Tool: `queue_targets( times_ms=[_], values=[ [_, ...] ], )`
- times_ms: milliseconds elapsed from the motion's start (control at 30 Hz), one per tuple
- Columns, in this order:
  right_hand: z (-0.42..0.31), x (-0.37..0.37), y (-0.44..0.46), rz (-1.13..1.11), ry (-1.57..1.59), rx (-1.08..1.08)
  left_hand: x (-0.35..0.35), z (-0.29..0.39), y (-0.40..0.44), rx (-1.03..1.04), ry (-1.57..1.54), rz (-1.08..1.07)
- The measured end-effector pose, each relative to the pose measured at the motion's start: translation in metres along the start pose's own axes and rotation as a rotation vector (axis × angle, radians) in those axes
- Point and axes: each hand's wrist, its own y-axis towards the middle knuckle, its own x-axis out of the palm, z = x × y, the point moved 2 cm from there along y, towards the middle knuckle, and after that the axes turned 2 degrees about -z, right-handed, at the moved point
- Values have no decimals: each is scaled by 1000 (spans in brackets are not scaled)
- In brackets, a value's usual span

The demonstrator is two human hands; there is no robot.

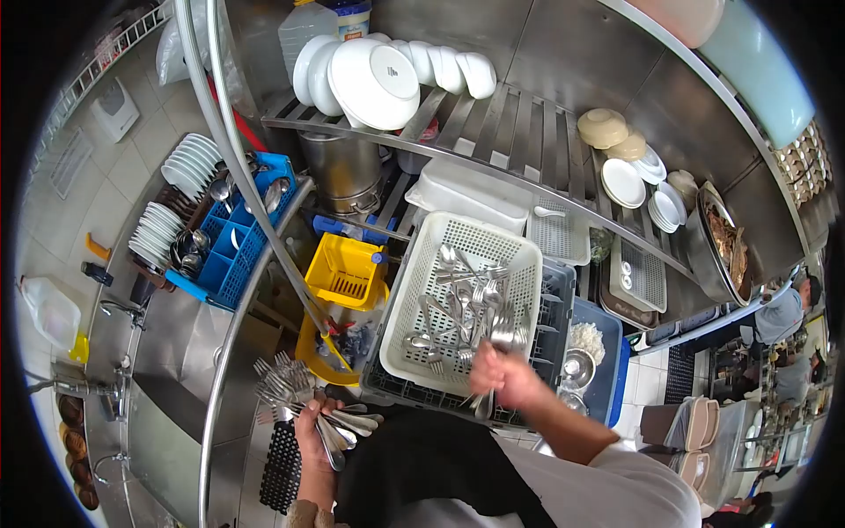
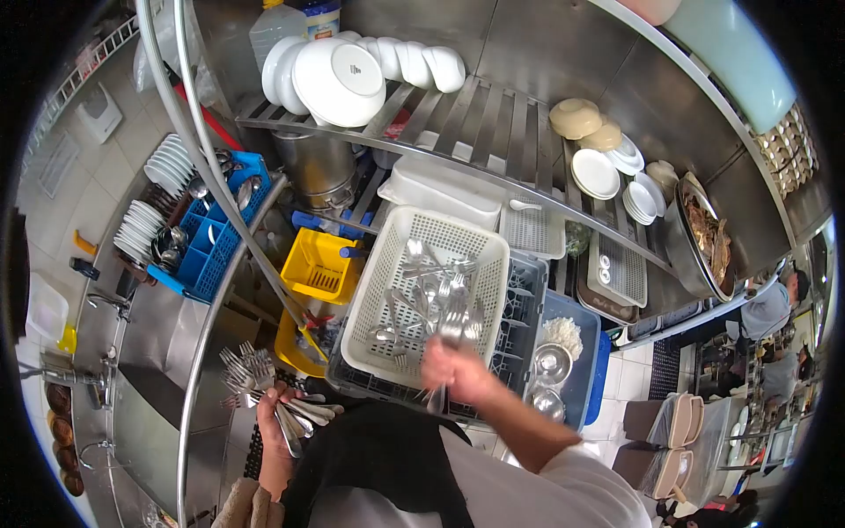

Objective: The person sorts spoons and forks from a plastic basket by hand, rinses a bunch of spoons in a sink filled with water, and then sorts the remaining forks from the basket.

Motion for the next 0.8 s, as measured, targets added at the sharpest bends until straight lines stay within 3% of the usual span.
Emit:
queue_targets(
  times_ms=[33,67,100,133,167,200,267,300,400,533,733,800],
  values=[
    [-25,-2,14,68,-57,76,3,2,-1,-2,1,1],
    [-55,8,27,216,-605,64,9,3,-2,-3,8,6],
    [-72,-10,50,173,-1249,-115,12,2,-4,-6,15,11],
    [-82,-30,72,209,-1763,-101,12,0,-5,-8,15,9],
    [-87,-41,93,-23,-2077,-254,11,-1,-5,10,24,-2],
    [-87,-72,112,-26,-2077,-255,10,-2,-7,30,33,-10],
    [-78,-104,140,-585,-2320,-326,11,-4,-14,49,19,9],
    [-73,-111,147,-679,-2426,-38,13,-4,-21,86,75,29],
    [-60,-125,158,-829,-2345,-127,0,-10,-36,145,54,84],
    [-63,-145,178,-744,-2364,-257,-5,-16,-59,200,7,128],
    [-84,-124,186,-893,-2472,-188,-6,-31,-79,219,3,212],
    [-100,-115,179,-724,-2396,-314,0,-31,-81,199,6,209]
  ],
)
